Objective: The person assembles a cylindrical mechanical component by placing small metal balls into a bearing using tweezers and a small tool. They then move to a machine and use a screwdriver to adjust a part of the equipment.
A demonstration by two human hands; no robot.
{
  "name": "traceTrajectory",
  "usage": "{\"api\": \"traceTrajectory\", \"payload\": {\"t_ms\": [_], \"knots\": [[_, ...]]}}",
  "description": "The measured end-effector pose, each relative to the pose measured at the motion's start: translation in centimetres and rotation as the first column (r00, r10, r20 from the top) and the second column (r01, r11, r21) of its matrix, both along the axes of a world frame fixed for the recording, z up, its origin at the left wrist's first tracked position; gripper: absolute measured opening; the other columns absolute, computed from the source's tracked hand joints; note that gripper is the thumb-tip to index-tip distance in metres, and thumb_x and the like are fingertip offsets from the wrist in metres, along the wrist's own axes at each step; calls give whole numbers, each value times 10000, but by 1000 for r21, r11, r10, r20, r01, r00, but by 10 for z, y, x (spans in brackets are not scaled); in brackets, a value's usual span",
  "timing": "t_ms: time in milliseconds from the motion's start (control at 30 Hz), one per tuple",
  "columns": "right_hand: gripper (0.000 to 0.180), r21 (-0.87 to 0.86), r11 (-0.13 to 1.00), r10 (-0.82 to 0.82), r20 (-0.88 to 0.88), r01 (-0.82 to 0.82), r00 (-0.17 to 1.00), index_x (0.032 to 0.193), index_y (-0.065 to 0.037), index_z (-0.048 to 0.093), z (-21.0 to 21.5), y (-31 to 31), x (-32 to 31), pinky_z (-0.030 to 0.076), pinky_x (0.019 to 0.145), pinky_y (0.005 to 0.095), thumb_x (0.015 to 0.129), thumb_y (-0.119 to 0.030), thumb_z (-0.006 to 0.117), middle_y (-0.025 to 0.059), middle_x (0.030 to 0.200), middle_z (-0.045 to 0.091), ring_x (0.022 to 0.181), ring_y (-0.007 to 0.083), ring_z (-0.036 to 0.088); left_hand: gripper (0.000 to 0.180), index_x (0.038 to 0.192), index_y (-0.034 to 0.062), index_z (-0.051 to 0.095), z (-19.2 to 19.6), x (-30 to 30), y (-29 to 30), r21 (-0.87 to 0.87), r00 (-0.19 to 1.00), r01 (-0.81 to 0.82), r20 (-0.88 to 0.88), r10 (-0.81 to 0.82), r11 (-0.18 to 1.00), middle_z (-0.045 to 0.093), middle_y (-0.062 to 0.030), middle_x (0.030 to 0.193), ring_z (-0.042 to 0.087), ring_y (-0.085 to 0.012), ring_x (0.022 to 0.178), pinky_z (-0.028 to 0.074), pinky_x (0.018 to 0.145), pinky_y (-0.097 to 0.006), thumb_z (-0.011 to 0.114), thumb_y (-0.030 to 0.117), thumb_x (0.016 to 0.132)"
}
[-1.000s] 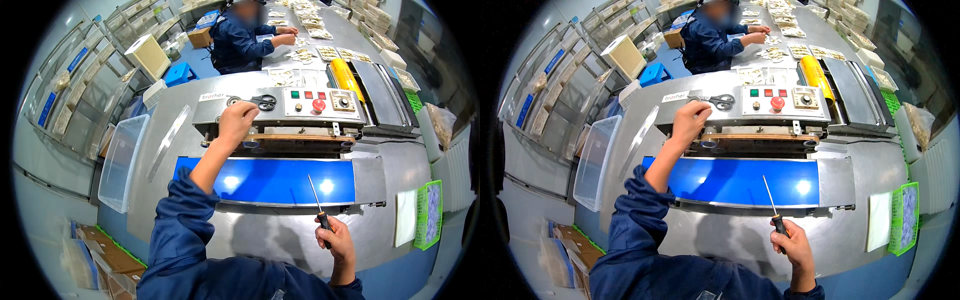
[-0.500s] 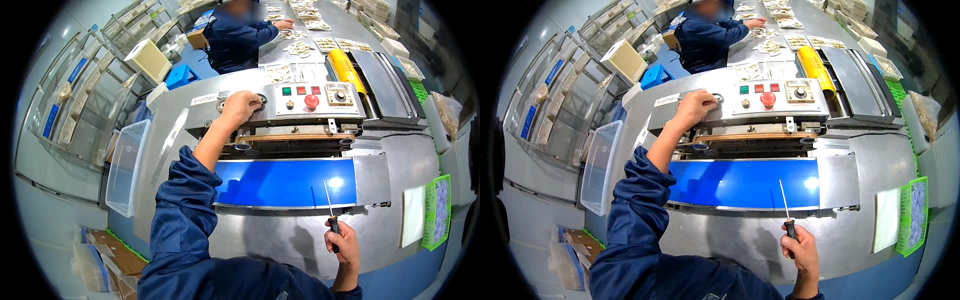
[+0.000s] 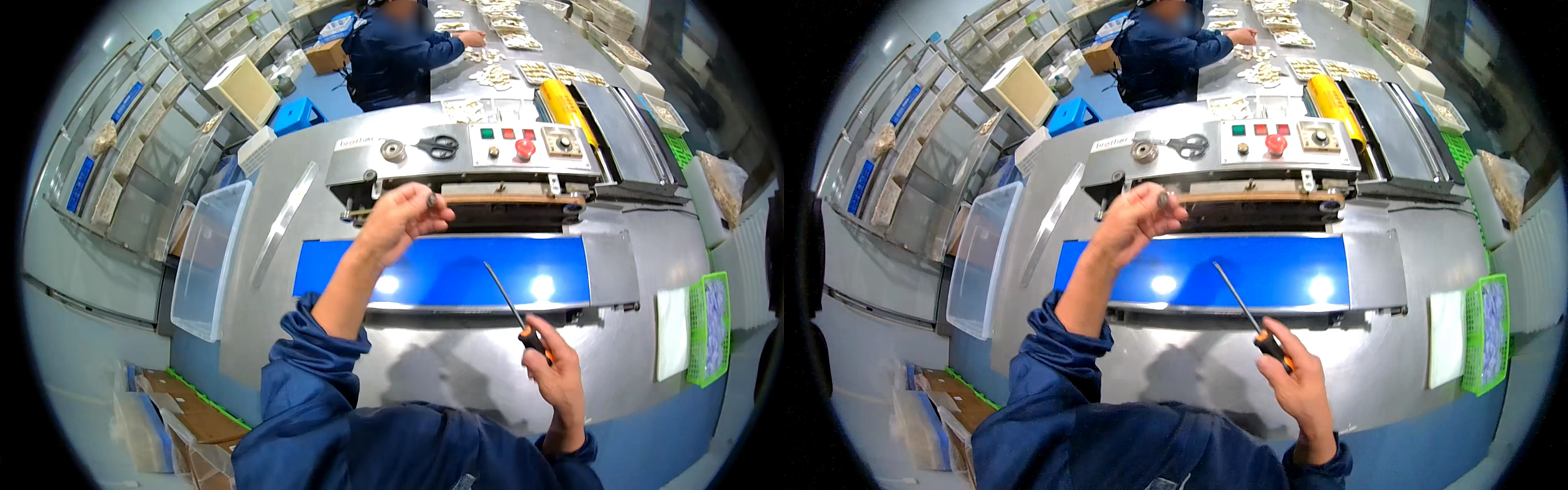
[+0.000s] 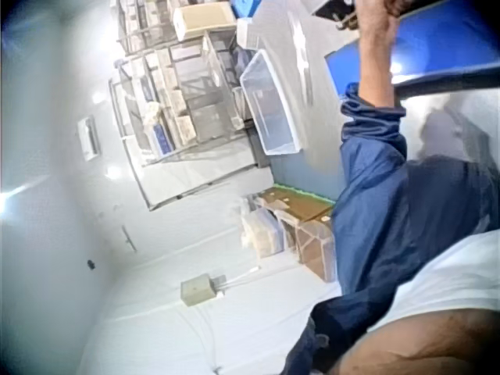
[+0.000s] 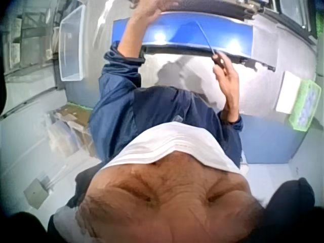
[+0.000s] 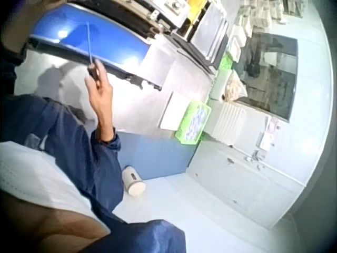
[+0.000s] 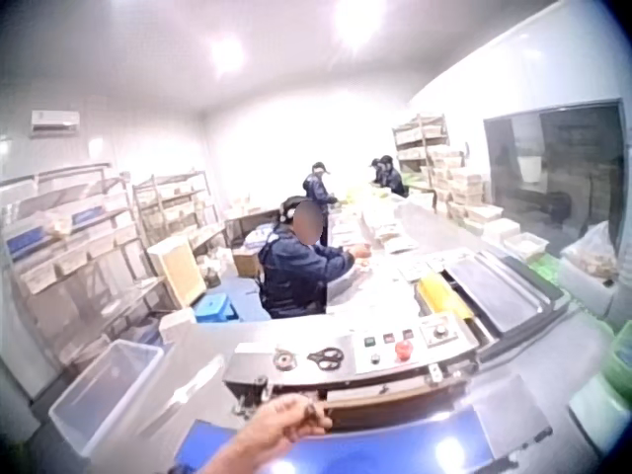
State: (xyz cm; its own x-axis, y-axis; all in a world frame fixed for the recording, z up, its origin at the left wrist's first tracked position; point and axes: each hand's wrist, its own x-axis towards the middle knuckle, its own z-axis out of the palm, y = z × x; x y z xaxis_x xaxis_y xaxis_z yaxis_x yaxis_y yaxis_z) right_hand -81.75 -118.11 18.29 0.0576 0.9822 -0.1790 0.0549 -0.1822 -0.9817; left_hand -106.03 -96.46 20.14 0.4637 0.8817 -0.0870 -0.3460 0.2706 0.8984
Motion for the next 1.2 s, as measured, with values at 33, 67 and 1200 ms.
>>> {"api": "traceTrajectory", "payload": {"t_ms": [33, 67, 1200], "knots": [[430, 107, 994, 9, 133, -23, 991, 1236, -33, 536, 9, 0, -16, 485, 668, 251, 823, -70, 648, 79, 919, 655, 761, 125, 606, 165, 949, 28, 560, -5, -4, -21, -76, 997, 22, 74, -16, 997, 620, -104, 938, 630, -229, 926, 546, 776, -299, 574, 185, 901], [419, 289, 956, -25, 253, -51, 967, 1219, -36, 552, 15, 1, -32, 496, 691, 263, 814, -58, 657, 114, 974, 668, 806, 175, 646, 162, 951, 32, 564, -16, -12, -37, -128, 989, 46, 144, -27, 991, 619, -105, 943, 631, -234, 927, 547, 774, -302, 582, 182, 896], [381, 39, 993, -113, 77, 110, 991, 1240, -75, 547, 14, -45, -237, 403, 509, 197, 868, -135, 608, -1, 727, 569, 626, 54, 516, 124, 892, 49, 604, -36, -143, -113, -316, 903, 41, 418, 100, 948, 622, -76, 844, 620, -180, 828, 537, 741, -278, 655, 132, 814]]}}
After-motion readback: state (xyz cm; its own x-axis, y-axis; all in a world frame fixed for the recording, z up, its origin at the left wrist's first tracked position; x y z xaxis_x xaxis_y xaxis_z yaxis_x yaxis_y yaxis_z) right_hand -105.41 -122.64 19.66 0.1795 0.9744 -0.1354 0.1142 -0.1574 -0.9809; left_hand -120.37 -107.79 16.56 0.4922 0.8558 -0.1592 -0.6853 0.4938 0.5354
